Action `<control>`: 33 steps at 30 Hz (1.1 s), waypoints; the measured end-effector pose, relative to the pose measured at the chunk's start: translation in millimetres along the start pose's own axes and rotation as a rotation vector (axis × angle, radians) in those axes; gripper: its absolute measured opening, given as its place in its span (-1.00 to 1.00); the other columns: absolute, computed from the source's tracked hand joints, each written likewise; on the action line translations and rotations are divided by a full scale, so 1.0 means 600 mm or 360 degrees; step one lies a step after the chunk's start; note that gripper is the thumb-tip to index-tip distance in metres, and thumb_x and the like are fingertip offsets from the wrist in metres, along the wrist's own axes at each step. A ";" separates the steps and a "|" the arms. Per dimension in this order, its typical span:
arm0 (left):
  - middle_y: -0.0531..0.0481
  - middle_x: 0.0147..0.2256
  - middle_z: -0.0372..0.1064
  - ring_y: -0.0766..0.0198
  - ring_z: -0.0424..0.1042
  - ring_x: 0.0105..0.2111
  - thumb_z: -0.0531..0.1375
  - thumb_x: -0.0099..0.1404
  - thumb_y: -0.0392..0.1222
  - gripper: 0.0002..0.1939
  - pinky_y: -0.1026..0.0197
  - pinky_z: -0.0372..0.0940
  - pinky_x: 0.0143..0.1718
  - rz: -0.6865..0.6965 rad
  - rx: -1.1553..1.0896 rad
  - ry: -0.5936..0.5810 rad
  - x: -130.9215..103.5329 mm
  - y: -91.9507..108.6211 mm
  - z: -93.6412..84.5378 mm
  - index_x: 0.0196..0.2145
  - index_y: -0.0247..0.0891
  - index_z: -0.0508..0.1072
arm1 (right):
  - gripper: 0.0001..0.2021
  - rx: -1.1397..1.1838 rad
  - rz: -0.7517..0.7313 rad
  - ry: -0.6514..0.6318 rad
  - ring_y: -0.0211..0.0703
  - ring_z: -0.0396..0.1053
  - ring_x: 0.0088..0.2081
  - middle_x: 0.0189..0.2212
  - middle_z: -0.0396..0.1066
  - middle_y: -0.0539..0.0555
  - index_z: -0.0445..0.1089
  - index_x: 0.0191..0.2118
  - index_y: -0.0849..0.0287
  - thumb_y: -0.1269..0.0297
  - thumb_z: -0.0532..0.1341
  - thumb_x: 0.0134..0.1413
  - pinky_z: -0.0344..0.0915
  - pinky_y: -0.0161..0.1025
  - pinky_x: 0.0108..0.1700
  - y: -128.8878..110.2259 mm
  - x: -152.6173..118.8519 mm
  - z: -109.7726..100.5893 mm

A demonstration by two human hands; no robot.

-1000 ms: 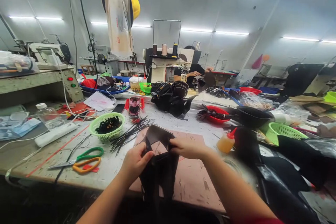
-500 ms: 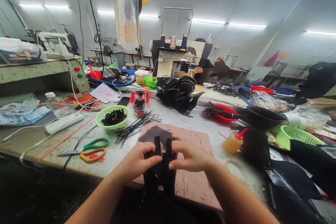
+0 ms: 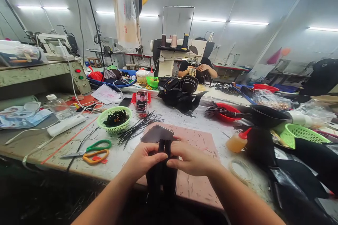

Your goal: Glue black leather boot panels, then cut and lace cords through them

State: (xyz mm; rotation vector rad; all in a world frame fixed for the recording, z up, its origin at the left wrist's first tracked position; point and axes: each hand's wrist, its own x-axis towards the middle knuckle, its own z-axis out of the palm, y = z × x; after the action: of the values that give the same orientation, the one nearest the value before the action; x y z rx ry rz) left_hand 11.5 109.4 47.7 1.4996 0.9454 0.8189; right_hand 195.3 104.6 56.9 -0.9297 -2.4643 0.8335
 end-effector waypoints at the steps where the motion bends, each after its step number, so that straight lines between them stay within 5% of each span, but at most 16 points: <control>1: 0.01 -0.54 0.43 0.21 0.34 -0.49 0.25 -0.01 -0.11 -0.83 0.25 0.21 -0.42 -0.0004 -0.0002 0.0012 0.000 -0.001 0.000 -0.53 -0.27 0.54 | -0.87 -0.0007 -0.0004 -0.0003 -0.15 0.29 -0.17 -0.24 0.41 0.05 0.34 -0.26 0.13 0.27 0.09 0.12 -0.19 0.09 0.16 -0.001 0.001 0.000; 17: 0.02 -0.55 0.43 0.22 0.33 -0.51 0.23 0.02 -0.12 -0.84 0.26 0.20 -0.49 0.0053 0.0028 0.0098 -0.002 -0.015 0.001 -0.51 -0.24 0.55 | -0.91 -0.0075 0.0040 -0.0085 -0.18 0.31 -0.23 -0.37 0.39 0.01 0.35 -0.33 0.14 0.31 0.11 0.10 -0.12 0.06 0.14 -0.002 0.012 0.002; 22: 0.08 -0.62 0.31 0.32 0.21 -0.58 0.20 0.04 -0.11 -0.81 0.30 0.10 -0.56 0.0084 0.0055 0.0202 -0.002 -0.026 0.008 -0.57 -0.27 0.49 | -0.76 -0.0339 0.0089 -0.0020 -0.08 0.31 -0.20 -0.31 0.40 0.08 0.37 -0.27 0.14 0.10 0.11 0.08 0.01 0.04 0.06 -0.002 0.019 -0.059; 25: 0.14 -0.69 0.12 0.38 0.06 -0.63 0.18 0.03 -0.13 -0.76 0.31 -0.02 -0.61 0.0031 0.0137 0.0249 0.004 -0.037 0.012 -0.68 -0.29 0.37 | -0.70 -0.0448 -0.0001 0.0200 -0.06 0.26 -0.08 -0.14 0.36 0.11 0.35 -0.16 0.12 0.10 0.01 0.15 0.10 -0.08 0.01 -0.017 0.085 -0.103; 27: 0.18 -0.71 0.01 0.40 -0.02 -0.64 0.19 0.00 -0.15 -0.73 0.30 -0.10 -0.62 -0.0013 0.0201 0.0285 0.008 -0.045 0.012 -0.74 -0.28 0.27 | -0.73 -0.0553 -0.0079 0.0051 -0.09 0.29 -0.11 -0.17 0.37 0.08 0.37 -0.16 0.13 0.16 0.01 0.17 0.17 -0.15 -0.06 -0.033 0.166 -0.105; 29: 0.19 -0.72 -0.06 0.40 -0.06 -0.64 0.18 -0.01 -0.14 -0.69 0.29 -0.14 -0.63 -0.0043 0.0228 0.0298 0.008 -0.054 0.008 -0.77 -0.25 0.18 | -0.76 -0.0714 -0.0016 -0.0251 -0.08 0.31 -0.12 -0.17 0.39 0.09 0.37 -0.14 0.16 0.25 0.04 0.14 0.20 -0.17 -0.10 -0.044 0.260 -0.080; 33: 0.18 -0.72 -0.07 0.38 -0.05 -0.63 0.20 -0.05 -0.11 -0.64 0.26 -0.12 -0.61 0.0004 0.0188 0.0384 -0.003 -0.080 -0.009 -0.77 -0.23 0.08 | -0.67 -0.0805 0.0072 -0.0436 0.02 0.34 -0.14 -0.16 0.40 0.17 0.33 -0.04 0.17 0.42 0.15 0.01 0.24 -0.11 -0.14 -0.027 0.424 0.015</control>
State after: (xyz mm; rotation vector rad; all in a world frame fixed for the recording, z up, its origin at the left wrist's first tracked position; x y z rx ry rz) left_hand 0.1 112.8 0.8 1.5257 1.1882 0.9758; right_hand 2.3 266.9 94.5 -1.0971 -2.9786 0.3656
